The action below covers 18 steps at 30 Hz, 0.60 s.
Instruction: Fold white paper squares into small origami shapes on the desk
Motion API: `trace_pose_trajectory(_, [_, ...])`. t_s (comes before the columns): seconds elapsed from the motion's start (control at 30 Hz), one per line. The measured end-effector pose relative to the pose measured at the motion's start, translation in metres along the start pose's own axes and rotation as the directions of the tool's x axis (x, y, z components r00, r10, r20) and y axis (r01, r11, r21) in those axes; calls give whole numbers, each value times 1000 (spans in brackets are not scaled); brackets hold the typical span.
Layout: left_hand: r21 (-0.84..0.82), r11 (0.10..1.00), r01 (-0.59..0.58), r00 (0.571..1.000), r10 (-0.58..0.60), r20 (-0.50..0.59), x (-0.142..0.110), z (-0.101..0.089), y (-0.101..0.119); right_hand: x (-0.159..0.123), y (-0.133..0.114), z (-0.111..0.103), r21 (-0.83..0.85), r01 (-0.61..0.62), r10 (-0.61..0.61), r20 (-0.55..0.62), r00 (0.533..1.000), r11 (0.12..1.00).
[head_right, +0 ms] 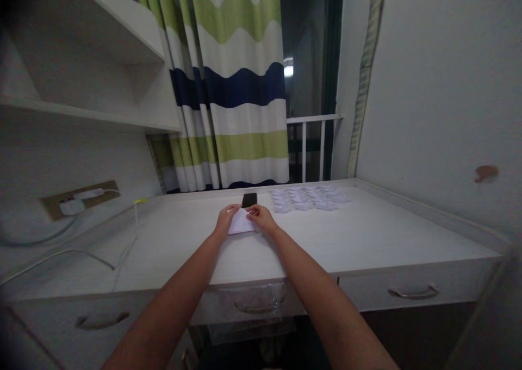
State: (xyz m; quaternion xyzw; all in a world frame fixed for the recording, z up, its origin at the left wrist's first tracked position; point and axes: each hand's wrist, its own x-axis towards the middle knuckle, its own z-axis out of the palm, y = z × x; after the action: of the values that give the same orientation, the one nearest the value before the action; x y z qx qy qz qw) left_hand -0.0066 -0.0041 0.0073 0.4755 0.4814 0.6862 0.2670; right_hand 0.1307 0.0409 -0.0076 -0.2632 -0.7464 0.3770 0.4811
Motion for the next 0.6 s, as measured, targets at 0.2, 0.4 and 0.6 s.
trace_pose_trajectory(0.2, [-75, 985, 157, 975, -142, 171, -2, 4, -6, 2, -1, -6, -6, 31, -31, -133, 991, 1000])
trace_pose_trajectory(0.4, [79, 986, 147, 964, -161, 212, -7, 4, -7, 1, -2, -6, 4, 35, -34, -120, 992, 999])
trace_pose_trajectory(0.6, [144, 985, 91, 971, -120, 208, -9, 3, 2, 0, -3, -5, 25, 44, -41, -103, 994, 999])
